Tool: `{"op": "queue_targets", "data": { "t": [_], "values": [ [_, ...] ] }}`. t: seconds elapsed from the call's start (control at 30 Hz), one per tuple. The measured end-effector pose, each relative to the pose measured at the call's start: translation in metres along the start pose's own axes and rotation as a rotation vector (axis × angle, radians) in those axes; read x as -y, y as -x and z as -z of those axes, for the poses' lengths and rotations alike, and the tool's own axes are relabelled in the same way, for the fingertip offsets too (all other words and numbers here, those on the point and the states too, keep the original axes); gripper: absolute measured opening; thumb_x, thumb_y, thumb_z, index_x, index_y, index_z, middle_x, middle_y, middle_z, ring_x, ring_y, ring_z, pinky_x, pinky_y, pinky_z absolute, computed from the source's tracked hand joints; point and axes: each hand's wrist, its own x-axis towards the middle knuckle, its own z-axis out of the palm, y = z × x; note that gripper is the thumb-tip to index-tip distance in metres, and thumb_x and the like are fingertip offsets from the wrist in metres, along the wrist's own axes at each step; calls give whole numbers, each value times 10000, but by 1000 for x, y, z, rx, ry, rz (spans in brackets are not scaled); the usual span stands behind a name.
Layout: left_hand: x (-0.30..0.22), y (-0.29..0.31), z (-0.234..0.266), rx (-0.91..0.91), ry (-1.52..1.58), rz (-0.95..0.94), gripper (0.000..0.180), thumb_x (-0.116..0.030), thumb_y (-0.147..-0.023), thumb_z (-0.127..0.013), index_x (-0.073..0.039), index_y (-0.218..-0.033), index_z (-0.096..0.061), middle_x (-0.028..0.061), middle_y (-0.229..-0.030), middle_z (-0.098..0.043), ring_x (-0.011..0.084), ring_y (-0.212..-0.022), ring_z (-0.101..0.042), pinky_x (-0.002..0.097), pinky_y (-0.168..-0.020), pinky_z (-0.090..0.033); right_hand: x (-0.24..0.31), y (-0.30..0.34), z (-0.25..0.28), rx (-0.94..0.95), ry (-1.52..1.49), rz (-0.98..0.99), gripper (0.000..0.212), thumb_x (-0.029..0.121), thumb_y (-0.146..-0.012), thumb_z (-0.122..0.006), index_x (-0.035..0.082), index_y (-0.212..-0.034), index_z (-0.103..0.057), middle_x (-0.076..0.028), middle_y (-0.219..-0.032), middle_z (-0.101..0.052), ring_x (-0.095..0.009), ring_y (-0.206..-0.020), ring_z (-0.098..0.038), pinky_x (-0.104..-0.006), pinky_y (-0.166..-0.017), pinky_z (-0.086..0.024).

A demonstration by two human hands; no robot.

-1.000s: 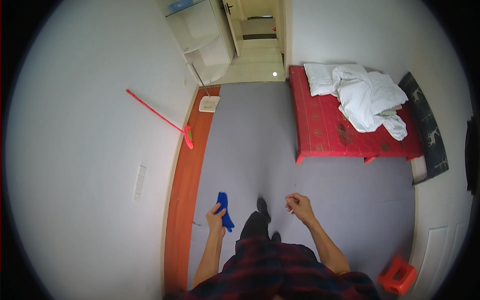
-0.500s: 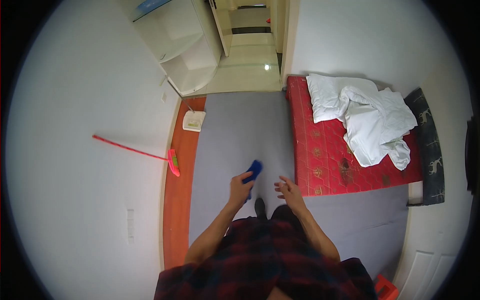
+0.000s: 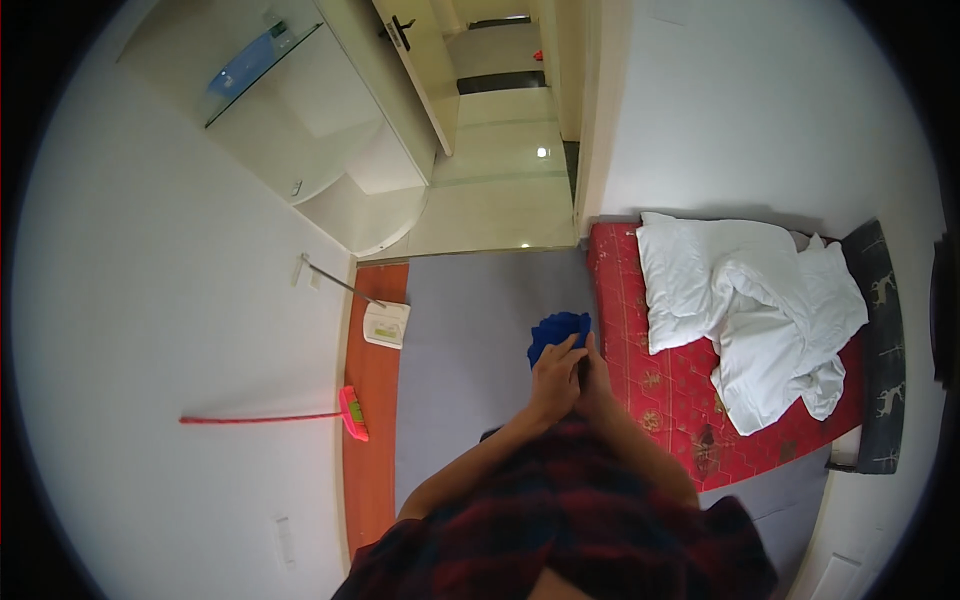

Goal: The recorder uses a blue cloth to wipe a window frame, sill, and a door.

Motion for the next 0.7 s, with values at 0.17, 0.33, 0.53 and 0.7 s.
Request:
{"op": "queue_targets", "data": {
  "t": [0.17,0.33,0.53,0.7],
  "values": [
    [48,-133,17,-87,-32,90,291,62,-783,-625,-18,-1057,-677,188,-1257,-652,385,-975,-622,453,-876,-502,41,-150,-31,105,-100,-242,459,527,-1049,-421,108,-1090,-603,-38,-1035,-633,-180,-1001,-621,-317,-902,-505],
    [122,-250,12,-110,-52,157,335,57,-774,-613,-12,-1100,-642,181,-1203,-661,371,-944,-612,446,-846,-502,82,-284,-78,41,-70,-294,429,528,-1033,-469,123,-1028,-611,-38,-984,-633,-159,-930,-631,-337,-831,-529],
    [231,-423,0,29,-3,103,309,32,-774,-603,-48,-1073,-602,145,-1022,-675,346,-911,-603,440,-786,-498,123,-491,-55,-43,-213,-296,471,536,-1000,-537,120,-801,-635,-47,-771,-639,-186,-784,-650,-359,-767,-541],
    [305,-602,30,337,-51,69,254,-13,-768,-611,-59,-1017,-594,107,-920,-657,330,-881,-595,431,-767,-500,171,-657,-121,-290,-160,-148,417,452,-997,-590,158,-702,-561,-3,-690,-604,-149,-660,-621,-328,-717,-541]
  ]
}}
